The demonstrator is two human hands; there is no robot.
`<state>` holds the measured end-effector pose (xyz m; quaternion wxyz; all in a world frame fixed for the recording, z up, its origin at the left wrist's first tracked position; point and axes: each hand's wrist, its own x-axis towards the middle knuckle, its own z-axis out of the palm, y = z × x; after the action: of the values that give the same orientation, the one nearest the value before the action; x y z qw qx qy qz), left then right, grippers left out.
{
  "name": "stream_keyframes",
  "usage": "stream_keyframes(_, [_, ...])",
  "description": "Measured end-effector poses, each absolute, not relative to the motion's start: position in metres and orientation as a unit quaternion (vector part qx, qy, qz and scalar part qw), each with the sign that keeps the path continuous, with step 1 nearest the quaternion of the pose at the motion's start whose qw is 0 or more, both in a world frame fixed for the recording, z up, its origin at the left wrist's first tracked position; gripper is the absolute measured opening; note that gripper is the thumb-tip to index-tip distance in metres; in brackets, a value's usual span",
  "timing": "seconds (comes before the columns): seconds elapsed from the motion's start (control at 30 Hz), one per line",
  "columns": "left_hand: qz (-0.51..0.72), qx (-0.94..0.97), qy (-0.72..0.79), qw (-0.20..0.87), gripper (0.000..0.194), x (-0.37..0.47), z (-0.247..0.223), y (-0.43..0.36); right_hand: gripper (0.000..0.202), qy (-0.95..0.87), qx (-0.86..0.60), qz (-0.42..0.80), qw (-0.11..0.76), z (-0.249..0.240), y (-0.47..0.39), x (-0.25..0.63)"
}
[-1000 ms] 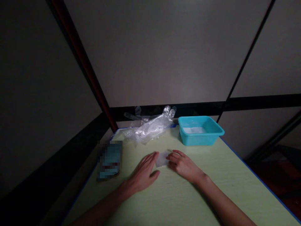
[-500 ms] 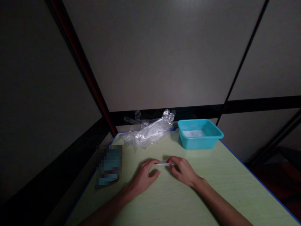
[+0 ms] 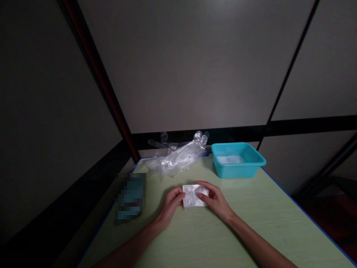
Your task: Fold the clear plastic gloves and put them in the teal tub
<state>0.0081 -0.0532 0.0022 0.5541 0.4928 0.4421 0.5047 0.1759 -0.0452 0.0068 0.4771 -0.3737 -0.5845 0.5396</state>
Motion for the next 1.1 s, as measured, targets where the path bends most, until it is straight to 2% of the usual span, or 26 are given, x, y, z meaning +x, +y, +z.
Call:
stream_keyframes(0.2, [0.506,0.484,0.436,0.565,0.026,0.011,0.002,-0.053,0.027,-0.588,-0.376,0.553,0.454,0.002,-0.044,0.171])
stream_keyframes(0.47, [0.509,0.492,0.432,0.559,0.025,0.01,0.001,-0.054,0.035,-0.588,-0.383,0.554,0.447,0.0,-0.045,0.172])
stream_keyframes(0.7, [0.517,0.488,0.428,0.558,0.024,0.009,0.002,-0.055,0.051,-0.577,-0.355,0.577,0.456,0.003,-0.046,0.172])
stream_keyframes(0.9, [0.533,0.476,0.426,0.555,0.024,0.008,0.0,-0.054,0.034,-0.565,-0.379,0.563,0.469,-0.006,-0.042,0.173])
stream_keyframes(1.0, [0.544,0.47,0.424,0.551,0.022,0.009,0.001,-0.054,0.033,-0.562,-0.394,0.552,0.473,-0.009,-0.04,0.173])
stream_keyframes(1.1, [0.569,0.465,0.398,0.549,0.035,0.009,0.006,-0.056,0.034,-0.562,-0.408,0.54,0.476,-0.006,-0.041,0.173])
